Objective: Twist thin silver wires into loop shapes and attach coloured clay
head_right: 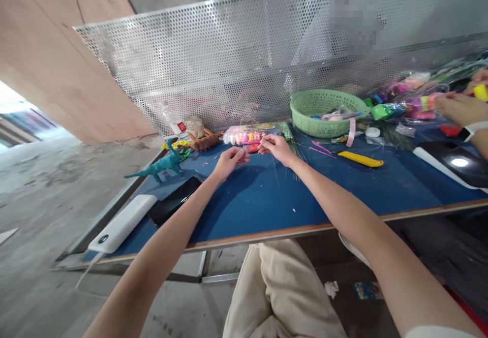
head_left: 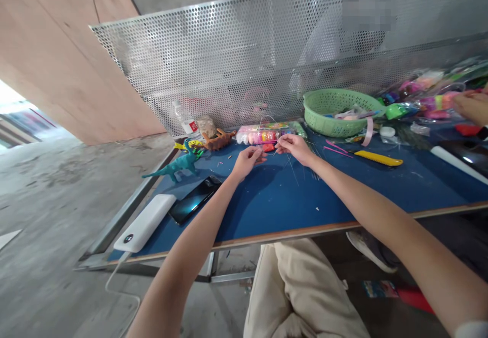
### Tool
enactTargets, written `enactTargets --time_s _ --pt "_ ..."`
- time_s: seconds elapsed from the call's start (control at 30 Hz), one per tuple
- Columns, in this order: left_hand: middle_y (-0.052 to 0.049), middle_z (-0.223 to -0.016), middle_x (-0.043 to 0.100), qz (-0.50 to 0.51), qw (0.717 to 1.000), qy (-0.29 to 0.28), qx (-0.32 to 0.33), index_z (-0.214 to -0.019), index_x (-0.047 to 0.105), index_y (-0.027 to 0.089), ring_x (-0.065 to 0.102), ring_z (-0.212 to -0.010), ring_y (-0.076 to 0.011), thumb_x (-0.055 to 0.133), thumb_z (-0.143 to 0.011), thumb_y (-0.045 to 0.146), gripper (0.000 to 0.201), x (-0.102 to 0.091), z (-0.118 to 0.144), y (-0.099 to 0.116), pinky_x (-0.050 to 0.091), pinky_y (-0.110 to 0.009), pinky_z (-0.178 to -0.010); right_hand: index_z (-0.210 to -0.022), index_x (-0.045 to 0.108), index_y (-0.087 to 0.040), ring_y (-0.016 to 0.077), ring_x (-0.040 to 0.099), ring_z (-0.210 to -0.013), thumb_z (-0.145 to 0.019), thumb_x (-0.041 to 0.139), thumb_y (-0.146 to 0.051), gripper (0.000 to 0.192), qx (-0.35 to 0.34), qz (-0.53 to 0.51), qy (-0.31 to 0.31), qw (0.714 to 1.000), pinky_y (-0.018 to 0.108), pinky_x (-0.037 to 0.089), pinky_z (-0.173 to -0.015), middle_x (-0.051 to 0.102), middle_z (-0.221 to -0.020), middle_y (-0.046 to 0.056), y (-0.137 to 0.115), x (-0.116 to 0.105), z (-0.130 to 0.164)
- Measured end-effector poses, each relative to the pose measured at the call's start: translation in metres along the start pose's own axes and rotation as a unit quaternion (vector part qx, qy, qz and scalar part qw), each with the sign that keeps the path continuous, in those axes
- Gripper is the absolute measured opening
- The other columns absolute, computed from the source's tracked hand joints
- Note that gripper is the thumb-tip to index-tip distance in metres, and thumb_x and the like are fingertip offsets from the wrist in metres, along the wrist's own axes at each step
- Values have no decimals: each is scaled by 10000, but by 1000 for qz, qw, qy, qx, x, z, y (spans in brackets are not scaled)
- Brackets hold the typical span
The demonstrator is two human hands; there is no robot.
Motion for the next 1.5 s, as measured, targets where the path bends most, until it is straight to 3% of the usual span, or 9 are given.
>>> enactTargets --time_s 0.3,0.5,0.6,0.7,0.97,1.13,1.3,1.37,1.5 --pt "-91 -1007 783 -26 999 3 21 -1016 732 159 722 -823 -179 816 -815 433 350 -5 -2 0 582 -345 -850 -883 672 -198 183 743 -719 -762 859 -491 368 16 12 -1 1000 342 631 -720 774 -843 58 1 4 3" --pt "-31 -849 738 -122 986 85 81 -1069 760 185 609 -676 -140 727 -873 362 266 -31 -5 15 500 -267 -706 -956 633 -214 152 697 -672 -781 825 -509 392 11 8 12 1000 285 584 -616 757 -863 38 -3 1 1" --pt "-35 -805 735 -213 963 126 109 -996 791 195 594 -679 -163 692 -880 317 196 -45 -3 28 468 -268 -719 -1094 589 -252 137 679 -675 -769 820 -535 489 -15 -29 43 999 266 560 -579 748 -955 14 -12 -8 -1" --pt "-48 -779 735 -251 947 168 112 -905 798 207 606 -702 -196 712 -861 323 151 -61 2 37 460 -280 -757 -1051 631 -237 127 652 -649 -791 795 -583 463 -28 -5 66 997 258 546 -580 734 -892 15 -17 -19 -4" --pt "-61 -857 745 -321 907 251 108 -905 796 282 664 -880 -269 751 -844 369 115 -86 12 49 465 -332 -846 -872 683 -196 166 670 -605 -862 402 -903 761 40 3 59 997 295 552 -544 757 -846 111 2 -32 -10" --pt "-60 -927 764 -376 886 255 91 -982 804 291 683 -921 -269 693 -900 407 180 -91 13 48 479 -342 -864 -880 708 -195 181 675 -604 -819 732 -679 488 9 119 76 990 322 566 -580 748 -781 78 1 -42 -11" --pt "-67 -939 746 -223 939 238 110 -1096 773 224 692 -808 -199 707 -893 489 341 -88 7 46 537 -294 -786 -811 771 -205 187 659 -634 -894 679 -365 203 -99 378 -6 921 353 545 -706 742 -706 32 -17 -30 -10" --pt "-76 -1081 740 -83 960 240 122 -1255 694 232 708 -803 -163 683 -915 513 441 -89 3 44 565 -283 -779 -839 785 -198 181 647 -621 -900 663 -344 199 -93 357 10 929 345 534 -682 743 -712 36 -17 -35 -12" --pt "-92 -1393 643 98 949 265 142 -1323 611 279 709 -1117 -183 603 -971 561 451 -95 -1 41 580 -287 -893 -857 772 -169 161 621 -575 -811 780 -357 193 -27 164 93 982 317 535 -594 739 -716 52 -3 -56 -16"
Point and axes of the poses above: each hand's wrist, its own z-axis away from the middle knuckle, its own x-axis out of the palm, y = z × x, the point moved 9 cm from there along -z, towards the middle knuckle
